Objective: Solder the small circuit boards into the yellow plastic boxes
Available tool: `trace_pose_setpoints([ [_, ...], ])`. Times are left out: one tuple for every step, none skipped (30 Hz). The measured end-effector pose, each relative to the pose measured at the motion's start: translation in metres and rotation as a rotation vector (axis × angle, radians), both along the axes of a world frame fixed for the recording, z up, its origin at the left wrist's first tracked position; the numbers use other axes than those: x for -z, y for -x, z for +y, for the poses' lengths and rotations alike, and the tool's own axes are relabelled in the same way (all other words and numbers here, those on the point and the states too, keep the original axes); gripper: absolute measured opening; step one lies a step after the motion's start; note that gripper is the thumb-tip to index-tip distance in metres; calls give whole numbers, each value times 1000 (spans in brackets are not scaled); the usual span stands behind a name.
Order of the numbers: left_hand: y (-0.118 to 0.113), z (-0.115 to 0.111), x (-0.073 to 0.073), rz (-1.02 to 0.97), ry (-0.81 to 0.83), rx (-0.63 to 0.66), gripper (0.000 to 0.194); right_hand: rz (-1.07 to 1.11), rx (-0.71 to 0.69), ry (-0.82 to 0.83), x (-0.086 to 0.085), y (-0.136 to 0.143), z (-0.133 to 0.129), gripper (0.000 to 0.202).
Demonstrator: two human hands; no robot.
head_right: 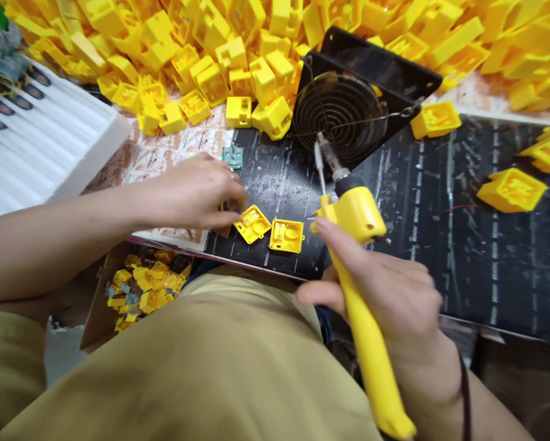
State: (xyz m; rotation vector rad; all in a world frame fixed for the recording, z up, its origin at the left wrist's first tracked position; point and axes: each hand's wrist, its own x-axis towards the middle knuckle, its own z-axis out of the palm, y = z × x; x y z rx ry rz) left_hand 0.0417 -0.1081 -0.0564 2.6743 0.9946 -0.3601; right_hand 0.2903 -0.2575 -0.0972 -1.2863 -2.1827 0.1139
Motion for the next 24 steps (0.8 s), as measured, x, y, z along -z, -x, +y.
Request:
trace_pose_setpoints([
  [6,8,-4,-52,-15,-58,19,-25,-63,5,2,1,5,49],
  [12,17,-6,-109,-52,-127,22,-35,-107,-10,5,2,11,39],
  [17,28,-6,-161,-103,-196,25,-36,-139,-32,9,2,17,32],
  [22,38,-3,-198,-155,-254,28,-37,-166,-50,14,1,23,28],
  [25,48,3,-220,-188,-292,30,-36,-189,-56,19,1,28,26],
  [27,56,11,-222,-199,-310,33,-32,-208,-52,25,1,33,27],
  [27,63,20,-198,-192,-321,35,-30,-231,-41,30,2,36,29],
  [25,68,28,-153,-186,-337,36,-29,-250,-28,34,3,39,30],
  [23,71,35,-106,-179,-348,35,-30,-270,-12,36,4,41,28],
  [22,72,39,-70,-168,-357,34,-31,-282,0,38,5,43,25],
  [21,72,40,-52,-148,-364,31,-31,-284,5,38,6,45,22],
  [20,71,39,-52,-117,-365,30,-29,-274,1,37,6,48,21],
  [21,70,35,-67,-79,-360,28,-27,-256,-11,35,6,51,21],
  [23,68,29,-87,-37,-351,27,-26,-233,-29,34,6,55,24],
  [26,67,23,-107,-1,-339,27,-26,-209,-50,32,7,61,27],
  [29,65,17,-125,21,-321,27,-31,-186,-70,32,10,67,29],
  [31,63,10,-145,25,-296,27,-42,-168,-84,32,14,74,32],
  [33,61,5,-164,16,-264,26,-57,-152,-95,33,19,81,33],
  [35,58,-1,-179,-9,-230,25,-77,-141,-100,35,24,87,33],
  [36,54,-6,-186,-48,-196,24,-99,-136,-106,38,30,91,31],
  [37,48,-10,-183,-101,-167,24,-123,-137,-109,40,36,94,28],
  [37,41,-13,-165,-162,-140,25,-145,-142,-113,42,41,95,26],
  [38,33,-15,-134,-224,-109,26,-165,-147,-118,44,45,93,24],
  [39,23,-14,-102,-275,-67,28,-181,-153,-121,44,48,90,24],
])
